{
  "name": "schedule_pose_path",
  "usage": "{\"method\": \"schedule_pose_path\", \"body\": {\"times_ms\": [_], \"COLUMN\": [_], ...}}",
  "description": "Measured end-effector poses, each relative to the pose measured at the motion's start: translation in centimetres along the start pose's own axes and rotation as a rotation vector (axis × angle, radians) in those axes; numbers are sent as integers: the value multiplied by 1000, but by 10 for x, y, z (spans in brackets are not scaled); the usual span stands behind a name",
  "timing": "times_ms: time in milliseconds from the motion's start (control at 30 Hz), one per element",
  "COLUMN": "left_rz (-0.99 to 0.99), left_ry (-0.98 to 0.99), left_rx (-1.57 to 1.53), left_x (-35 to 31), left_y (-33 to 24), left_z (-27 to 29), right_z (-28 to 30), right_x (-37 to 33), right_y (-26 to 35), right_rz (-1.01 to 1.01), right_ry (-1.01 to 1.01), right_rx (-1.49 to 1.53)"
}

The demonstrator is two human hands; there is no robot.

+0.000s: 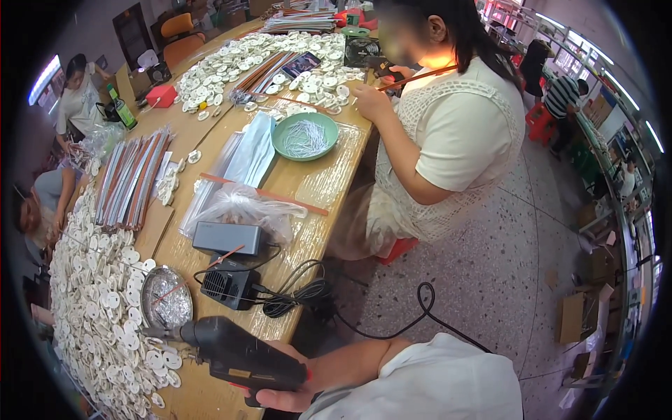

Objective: Using a hot glue gun to attach small white circular plastic components onto electronic strips.

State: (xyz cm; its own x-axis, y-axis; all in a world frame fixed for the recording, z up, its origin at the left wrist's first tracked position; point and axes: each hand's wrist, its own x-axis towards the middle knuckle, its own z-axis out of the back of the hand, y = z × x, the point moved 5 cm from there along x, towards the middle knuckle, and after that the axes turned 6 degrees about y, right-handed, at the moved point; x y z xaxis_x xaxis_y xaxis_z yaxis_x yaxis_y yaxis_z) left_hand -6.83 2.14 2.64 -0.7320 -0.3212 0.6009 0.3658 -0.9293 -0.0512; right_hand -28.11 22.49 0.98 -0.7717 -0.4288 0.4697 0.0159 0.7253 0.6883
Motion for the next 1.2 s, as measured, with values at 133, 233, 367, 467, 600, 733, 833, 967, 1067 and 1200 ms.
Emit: {"method": "schedule_pose_path", "body": {"times_ms": [133,233,367,467,600,733,833,967,1067,1200], "left_rz": [-19,-28,35,31,37,55,25,69,85,75], "left_ry": [-92,-154,-131,-109,-69,-66,-57,-54,-30,-23], "left_rx": [79,128,178,183,205,194,187,163,178,182], "left_x": [4,8,6,6,1,2,2,4,3,2], "left_y": [-6,-13,-17,-16,-13,-14,-13,-16,-13,-10], "left_z": [0,3,6,7,7,6,6,6,8,5], "right_z": [-2,-3,-8,-7,-9,-9,-11,-9,-11,-10], "right_x": [16,10,14,14,15,15,13,18,22,23], "right_y": [-13,-22,-19,-30,-27,-27,-30,-25,-21,-19], "right_rz": [300,255,345,232,257,247,157,227,141,181], "right_ry": [88,33,-14,78,73,46,72,122,132,107], "right_rx": [-338,-219,-412,-359,-356,-329,-295,-342,-264,-293]}}
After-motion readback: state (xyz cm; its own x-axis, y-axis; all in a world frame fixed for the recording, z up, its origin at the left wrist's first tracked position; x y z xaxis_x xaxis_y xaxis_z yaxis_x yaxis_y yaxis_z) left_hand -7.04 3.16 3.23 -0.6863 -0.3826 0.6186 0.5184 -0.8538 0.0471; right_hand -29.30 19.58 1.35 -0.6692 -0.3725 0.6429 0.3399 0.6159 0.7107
